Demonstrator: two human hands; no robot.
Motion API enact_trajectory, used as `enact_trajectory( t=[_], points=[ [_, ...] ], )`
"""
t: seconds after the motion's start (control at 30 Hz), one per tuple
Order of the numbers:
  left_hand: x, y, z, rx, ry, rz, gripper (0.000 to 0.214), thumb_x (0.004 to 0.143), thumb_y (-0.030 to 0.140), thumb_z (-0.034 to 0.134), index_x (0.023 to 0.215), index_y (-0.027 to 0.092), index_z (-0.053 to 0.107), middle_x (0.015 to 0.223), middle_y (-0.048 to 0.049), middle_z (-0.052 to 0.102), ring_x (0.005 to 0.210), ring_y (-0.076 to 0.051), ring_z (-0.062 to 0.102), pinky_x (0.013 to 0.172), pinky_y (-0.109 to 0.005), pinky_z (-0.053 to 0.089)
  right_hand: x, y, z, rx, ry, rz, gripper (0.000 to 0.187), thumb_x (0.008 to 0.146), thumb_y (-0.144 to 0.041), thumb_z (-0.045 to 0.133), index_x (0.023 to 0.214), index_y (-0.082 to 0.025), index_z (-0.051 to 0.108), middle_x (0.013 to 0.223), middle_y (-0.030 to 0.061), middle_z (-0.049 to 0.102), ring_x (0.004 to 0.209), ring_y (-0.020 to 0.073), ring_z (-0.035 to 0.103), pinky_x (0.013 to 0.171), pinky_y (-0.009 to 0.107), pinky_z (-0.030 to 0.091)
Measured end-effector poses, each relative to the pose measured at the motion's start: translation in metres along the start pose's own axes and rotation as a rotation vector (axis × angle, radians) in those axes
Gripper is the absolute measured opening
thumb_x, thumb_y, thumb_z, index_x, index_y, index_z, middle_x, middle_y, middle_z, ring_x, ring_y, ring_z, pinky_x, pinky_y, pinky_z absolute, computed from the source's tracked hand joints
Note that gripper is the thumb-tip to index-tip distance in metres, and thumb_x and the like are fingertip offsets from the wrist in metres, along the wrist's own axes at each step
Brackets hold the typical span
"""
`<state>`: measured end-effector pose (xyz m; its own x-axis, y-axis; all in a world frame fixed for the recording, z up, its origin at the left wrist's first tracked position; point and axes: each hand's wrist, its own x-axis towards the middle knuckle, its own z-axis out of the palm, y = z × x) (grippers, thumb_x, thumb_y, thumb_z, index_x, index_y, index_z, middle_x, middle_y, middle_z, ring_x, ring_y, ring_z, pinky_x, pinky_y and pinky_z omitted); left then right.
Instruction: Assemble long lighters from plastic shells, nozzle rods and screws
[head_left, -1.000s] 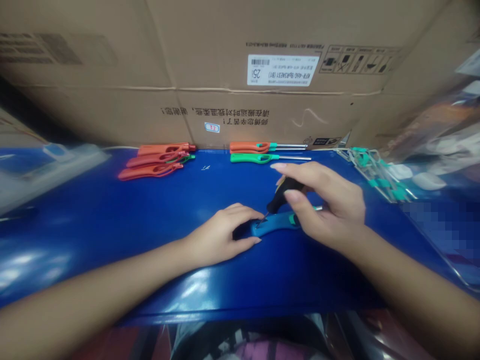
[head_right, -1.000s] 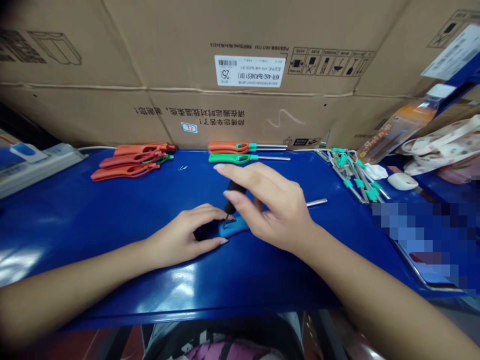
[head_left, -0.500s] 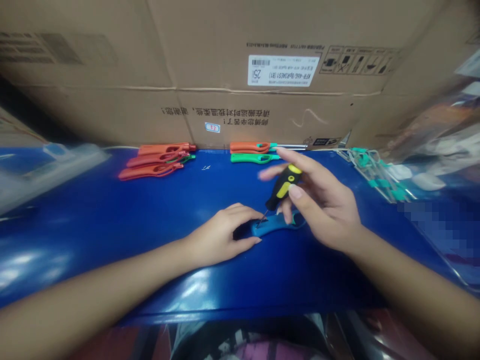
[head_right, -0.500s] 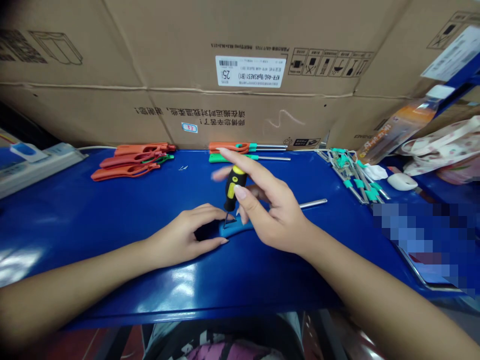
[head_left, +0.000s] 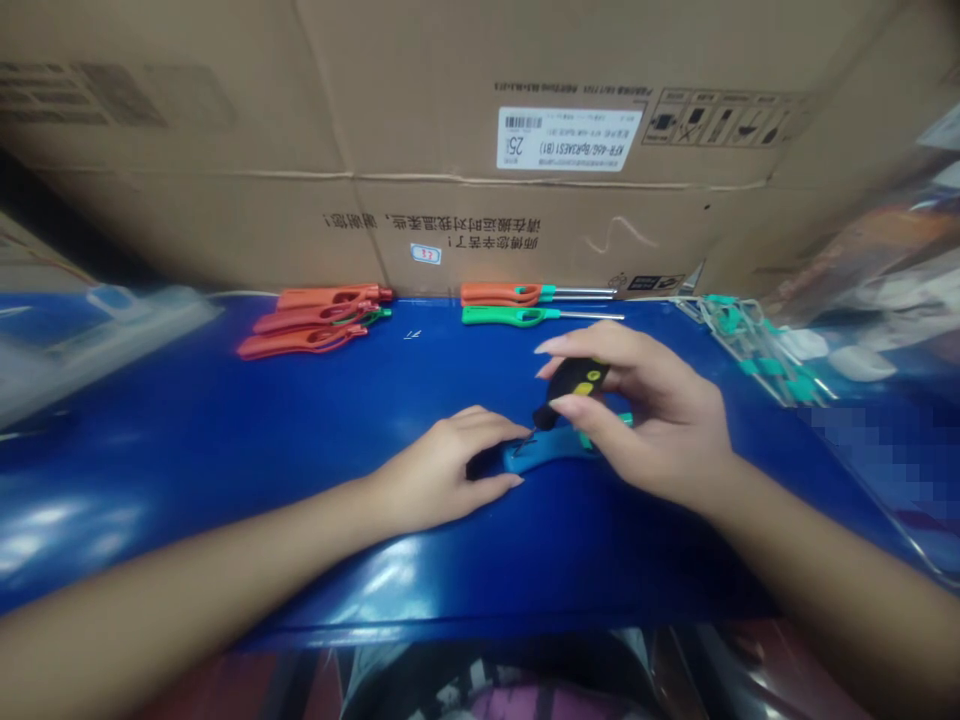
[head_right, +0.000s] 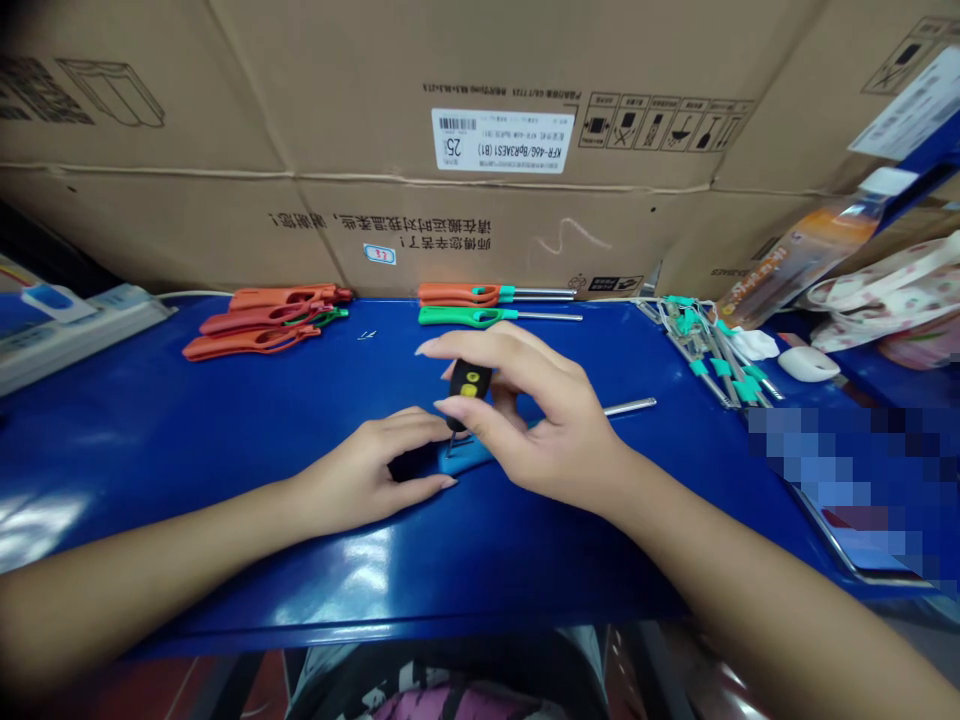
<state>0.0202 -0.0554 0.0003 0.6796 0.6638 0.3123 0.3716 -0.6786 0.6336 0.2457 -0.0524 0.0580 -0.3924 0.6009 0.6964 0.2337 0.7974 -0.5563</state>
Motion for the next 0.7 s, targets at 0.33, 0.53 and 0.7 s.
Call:
enact_trajectory(
  t=[0.33,0.53,0.7],
  points=[
    [0.0011,0.0014,-0.0010,-0.021,-0.001,0.003,0.039,0.090,0.025,0.070,0.127,0.018,0.064,0.120,-0.0103,0.072,0.115,-0.025,0.064,0.102,-0.043,0.053,-0.0011,0.0038,0.0022,0.186,-0.153,0.153,0.045,0.104,-0.028,0.046,0.148,-0.030,0.041,0.120,0.0063,0.069,0.066,0.0105,0.067,0.055,0.023,0.057],
    [0.0006,0.0004,-0.0011,-0.010,-0.009,0.010,0.038,0.090,0.026,0.070,0.128,0.017,0.064,0.121,-0.0102,0.071,0.114,-0.024,0.064,0.102,-0.041,0.053,-0.0050,-0.0002,0.0016,-0.130,0.012,0.044,0.044,0.093,-0.029,0.067,0.136,-0.030,0.057,0.120,0.0058,0.071,0.078,0.0167,0.071,0.066,0.030,0.060],
    [0.0004,0.0000,-0.0005,-0.024,-0.006,0.000,0.036,0.090,0.025,0.071,0.125,0.016,0.066,0.121,-0.0108,0.071,0.114,-0.024,0.064,0.102,-0.041,0.053,-0.0039,-0.0022,0.0015,0.110,-0.099,0.146,0.047,0.101,-0.023,0.051,0.148,-0.029,0.044,0.128,0.0075,0.066,0.070,0.0131,0.069,0.059,0.028,0.060]
  ],
)
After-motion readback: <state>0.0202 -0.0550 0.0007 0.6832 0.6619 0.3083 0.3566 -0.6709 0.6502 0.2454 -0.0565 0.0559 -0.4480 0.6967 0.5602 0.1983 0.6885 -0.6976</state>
